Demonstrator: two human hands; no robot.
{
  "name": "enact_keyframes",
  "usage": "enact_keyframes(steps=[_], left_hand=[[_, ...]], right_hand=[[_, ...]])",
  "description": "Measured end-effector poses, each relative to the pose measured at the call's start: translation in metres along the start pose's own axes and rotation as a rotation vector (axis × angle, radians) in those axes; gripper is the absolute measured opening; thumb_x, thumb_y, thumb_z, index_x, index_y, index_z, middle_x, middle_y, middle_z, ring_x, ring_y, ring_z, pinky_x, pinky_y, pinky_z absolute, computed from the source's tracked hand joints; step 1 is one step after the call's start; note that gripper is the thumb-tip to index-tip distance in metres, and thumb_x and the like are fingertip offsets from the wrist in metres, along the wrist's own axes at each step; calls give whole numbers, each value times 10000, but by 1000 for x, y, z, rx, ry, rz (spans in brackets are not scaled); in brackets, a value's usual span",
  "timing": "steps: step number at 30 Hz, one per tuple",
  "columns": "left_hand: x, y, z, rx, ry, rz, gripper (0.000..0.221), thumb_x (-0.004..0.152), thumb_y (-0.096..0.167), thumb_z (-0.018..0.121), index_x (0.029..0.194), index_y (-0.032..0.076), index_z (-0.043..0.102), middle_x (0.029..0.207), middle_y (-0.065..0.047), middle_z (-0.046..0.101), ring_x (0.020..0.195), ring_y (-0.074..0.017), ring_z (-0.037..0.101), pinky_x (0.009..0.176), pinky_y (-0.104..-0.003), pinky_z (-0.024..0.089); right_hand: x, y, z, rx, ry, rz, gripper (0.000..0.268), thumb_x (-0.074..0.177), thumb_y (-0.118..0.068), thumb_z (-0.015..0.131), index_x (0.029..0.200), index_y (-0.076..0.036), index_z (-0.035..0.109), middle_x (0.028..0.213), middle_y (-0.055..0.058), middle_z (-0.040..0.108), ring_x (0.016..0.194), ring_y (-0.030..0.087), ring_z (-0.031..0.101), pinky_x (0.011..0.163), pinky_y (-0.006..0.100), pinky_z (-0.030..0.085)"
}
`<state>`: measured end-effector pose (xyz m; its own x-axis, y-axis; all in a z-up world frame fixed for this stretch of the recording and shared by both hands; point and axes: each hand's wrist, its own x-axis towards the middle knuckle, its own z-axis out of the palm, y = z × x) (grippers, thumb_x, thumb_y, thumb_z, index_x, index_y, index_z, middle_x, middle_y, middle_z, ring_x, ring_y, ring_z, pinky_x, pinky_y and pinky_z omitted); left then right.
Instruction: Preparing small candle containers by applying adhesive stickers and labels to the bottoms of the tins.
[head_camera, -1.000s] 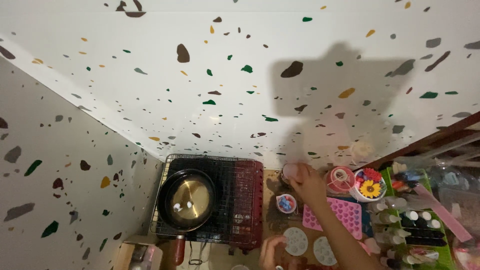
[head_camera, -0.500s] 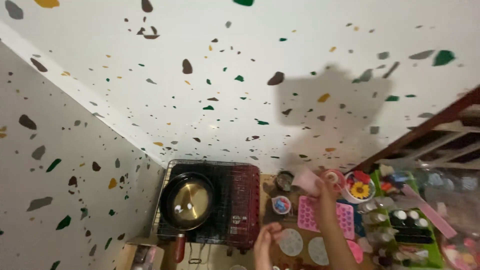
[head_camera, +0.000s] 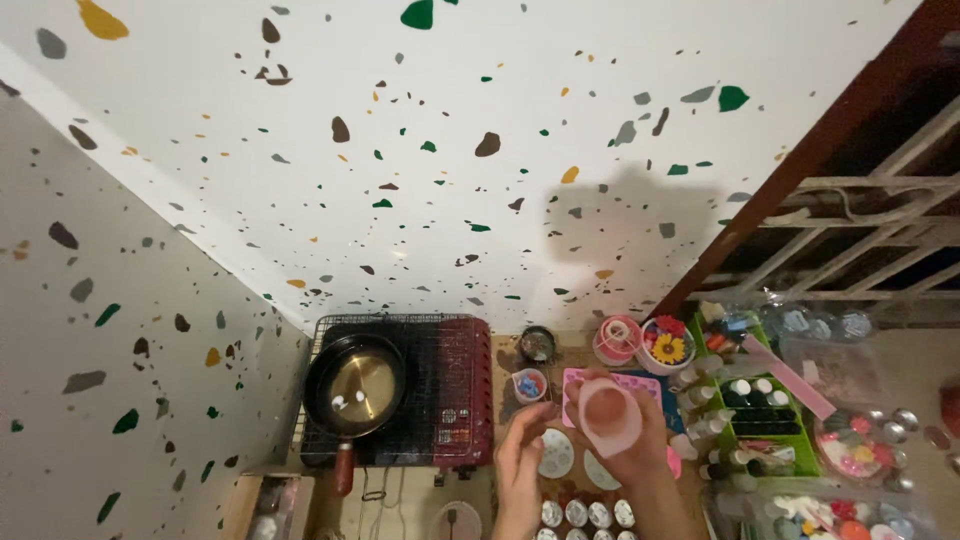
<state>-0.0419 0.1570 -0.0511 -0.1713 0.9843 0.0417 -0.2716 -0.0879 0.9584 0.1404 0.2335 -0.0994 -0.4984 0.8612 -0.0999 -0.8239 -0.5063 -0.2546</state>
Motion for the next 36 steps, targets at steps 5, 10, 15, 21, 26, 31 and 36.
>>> enact_keyframes(steps=[5, 10, 15, 21, 26, 31, 36], left_hand=[[-6, -4, 5, -19, 12, 48, 451, 871, 54, 499, 1294, -9, 641, 1257, -147, 713, 1156, -254, 671, 1030, -371, 491], [4, -4, 7, -248, 67, -29, 683, 938, 524, 479, 1305, -46, 565, 1211, -214, 682, 1142, -306, 673, 1025, -444, 539], [5, -18, -6, -510, 241, -281, 581, 964, 377, 450, 1369, -19, 580, 1250, -195, 668, 1137, -299, 637, 942, -425, 483], [-13, -7, -3, -392, 262, -339, 415, 996, 208, 414, 1264, -28, 625, 1209, -191, 700, 1054, -279, 694, 915, -390, 503], [-28, 16, 4, 132, 64, 104, 549, 938, 454, 507, 1278, 35, 610, 1253, -154, 673, 1147, -285, 686, 994, -460, 542], [-48, 65, 13, 534, -2, 468, 627, 871, 451, 633, 1329, 26, 573, 1368, -177, 592, 1275, -351, 590, 1055, -521, 455], [-67, 98, 19, 481, -2, 597, 712, 702, 106, 775, 1352, -27, 518, 1408, -243, 553, 1265, -397, 625, 1059, -478, 523]], right_hand=[[-14, 10, 25, -247, -14, -127, 687, 924, -241, 698, 1484, -13, 373, 1343, 292, 525, 1078, 407, 590, 874, 481, 528], [-10, 8, 30, -558, 56, -233, 641, 868, -75, 699, 1441, -77, 412, 1389, 184, 493, 1135, 343, 552, 814, 476, 549], [6, 9, -5, -714, 580, -392, 425, 860, 161, 569, 1211, -75, 612, 1014, 111, 674, 727, 166, 651, 410, 208, 390], [9, 20, -1, -604, 376, -397, 360, 719, 70, 481, 1056, 3, 588, 517, 43, 477, 368, 134, 387, 338, 261, 253], [-12, 23, 53, -238, 211, -197, 510, 1069, -470, 419, 1175, 1, 582, 862, 161, 627, 587, 201, 556, 445, 327, 443], [-26, 31, 98, -225, -260, -26, 531, 1001, -463, 462, 1007, 55, 578, 901, 183, 563, 733, 225, 553, 656, 301, 454], [-25, 41, 125, -132, -426, 49, 499, 1013, -446, 469, 1054, 41, 568, 922, 163, 573, 693, 209, 553, 569, 283, 447]])
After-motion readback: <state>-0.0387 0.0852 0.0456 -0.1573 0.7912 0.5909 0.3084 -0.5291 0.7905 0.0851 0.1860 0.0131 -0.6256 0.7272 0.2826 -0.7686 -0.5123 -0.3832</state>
